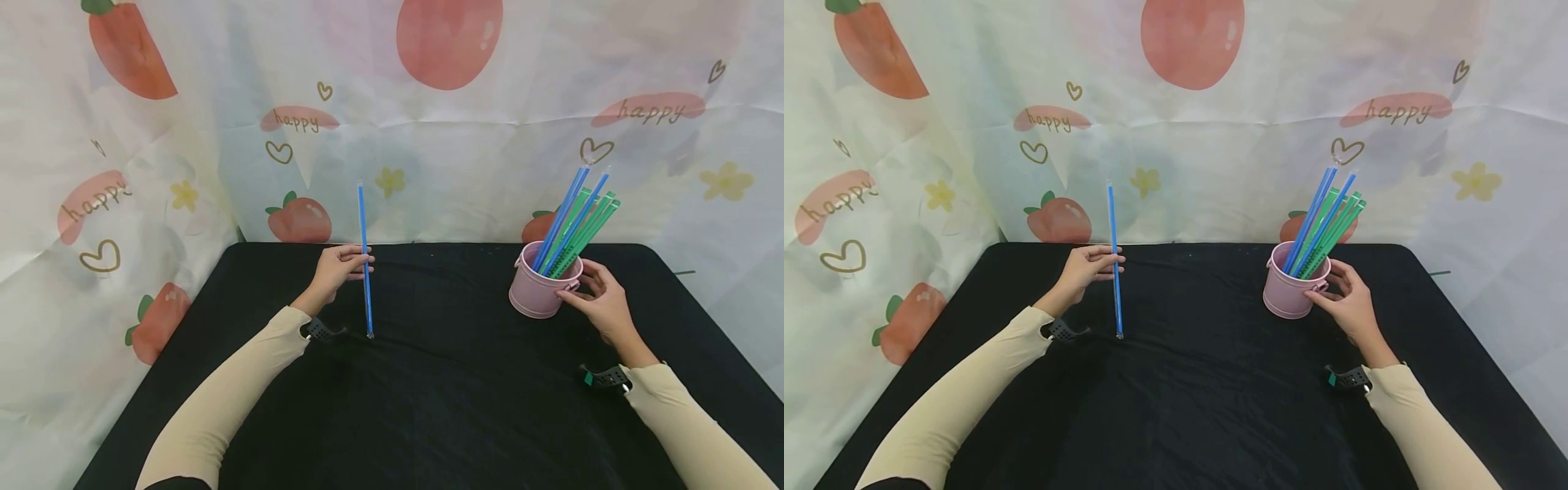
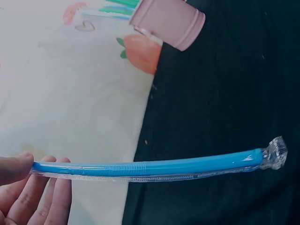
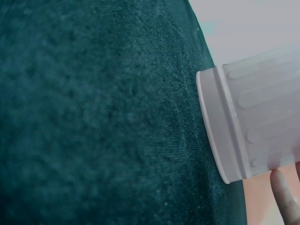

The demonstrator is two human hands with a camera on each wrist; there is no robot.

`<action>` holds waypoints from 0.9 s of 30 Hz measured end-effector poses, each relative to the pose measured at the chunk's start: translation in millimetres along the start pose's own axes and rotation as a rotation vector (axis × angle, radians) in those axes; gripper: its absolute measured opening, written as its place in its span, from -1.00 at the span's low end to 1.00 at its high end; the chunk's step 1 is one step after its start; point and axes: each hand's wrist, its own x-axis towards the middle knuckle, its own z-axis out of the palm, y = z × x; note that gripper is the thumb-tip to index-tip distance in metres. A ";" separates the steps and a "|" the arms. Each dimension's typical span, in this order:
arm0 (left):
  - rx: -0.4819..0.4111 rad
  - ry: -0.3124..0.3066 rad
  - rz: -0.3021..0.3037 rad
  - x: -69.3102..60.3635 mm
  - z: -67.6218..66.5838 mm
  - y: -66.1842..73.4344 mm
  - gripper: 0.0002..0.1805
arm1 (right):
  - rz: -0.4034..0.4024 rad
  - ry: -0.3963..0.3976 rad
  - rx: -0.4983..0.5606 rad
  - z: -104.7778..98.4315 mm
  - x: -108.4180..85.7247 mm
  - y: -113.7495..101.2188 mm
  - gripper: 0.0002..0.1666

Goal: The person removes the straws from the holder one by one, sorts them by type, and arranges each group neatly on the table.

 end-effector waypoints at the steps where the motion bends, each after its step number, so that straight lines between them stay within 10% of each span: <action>1: 0.008 0.001 -0.012 -0.3 -2.3 -2.1 -0.64 | 0.001 0.000 0.002 0.1 0.0 -0.1 -0.17; 27: 0.118 0.009 -0.303 -8.6 -20.6 -55.3 -0.66 | 0.013 0.010 0.032 1.3 0.2 -1.4 -0.18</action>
